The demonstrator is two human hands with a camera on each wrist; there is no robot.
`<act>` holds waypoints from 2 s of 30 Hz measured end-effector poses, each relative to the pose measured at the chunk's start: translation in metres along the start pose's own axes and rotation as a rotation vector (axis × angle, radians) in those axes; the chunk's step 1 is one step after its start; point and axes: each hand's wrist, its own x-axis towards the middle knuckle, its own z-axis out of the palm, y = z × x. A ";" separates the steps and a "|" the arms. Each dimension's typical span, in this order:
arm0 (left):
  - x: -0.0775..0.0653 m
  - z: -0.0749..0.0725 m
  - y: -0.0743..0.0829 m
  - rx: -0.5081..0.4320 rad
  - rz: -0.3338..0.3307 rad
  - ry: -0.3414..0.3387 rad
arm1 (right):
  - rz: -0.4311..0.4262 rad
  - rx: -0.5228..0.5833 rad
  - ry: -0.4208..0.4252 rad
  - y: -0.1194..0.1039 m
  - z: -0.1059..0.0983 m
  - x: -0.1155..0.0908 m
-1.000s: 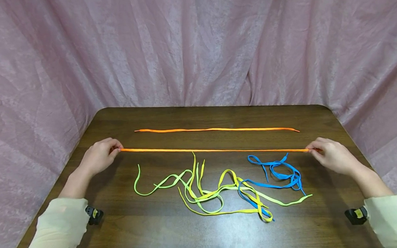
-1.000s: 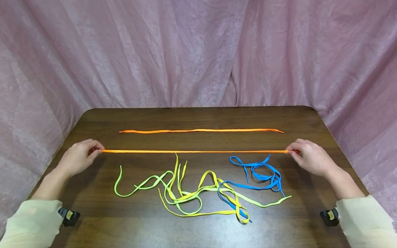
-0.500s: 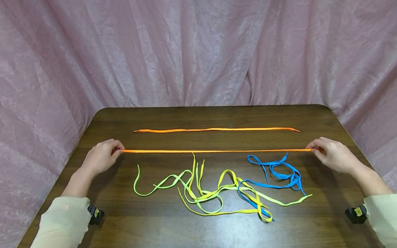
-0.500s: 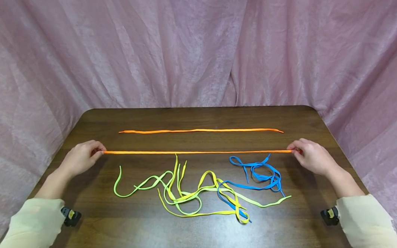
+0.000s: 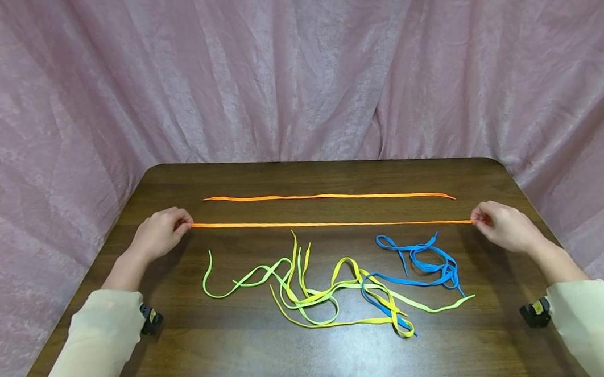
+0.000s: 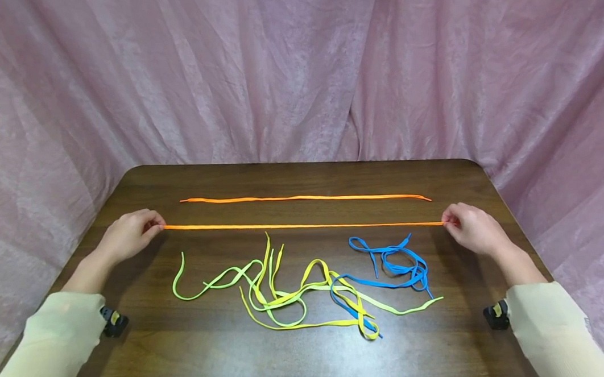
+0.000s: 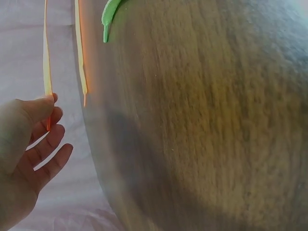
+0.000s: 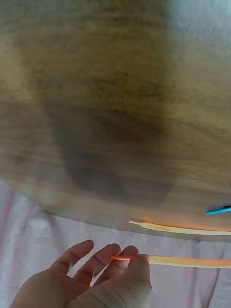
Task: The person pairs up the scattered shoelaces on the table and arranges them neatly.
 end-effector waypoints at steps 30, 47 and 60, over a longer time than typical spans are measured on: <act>0.038 0.010 -0.010 -0.009 -0.176 -0.041 | 0.130 -0.014 -0.162 0.019 0.007 0.041; 0.054 0.020 -0.012 -0.001 -0.293 -0.085 | 0.304 0.004 -0.297 0.023 0.010 0.064; 0.071 0.024 -0.011 0.009 -0.315 -0.091 | 0.366 -0.003 -0.335 0.026 0.017 0.072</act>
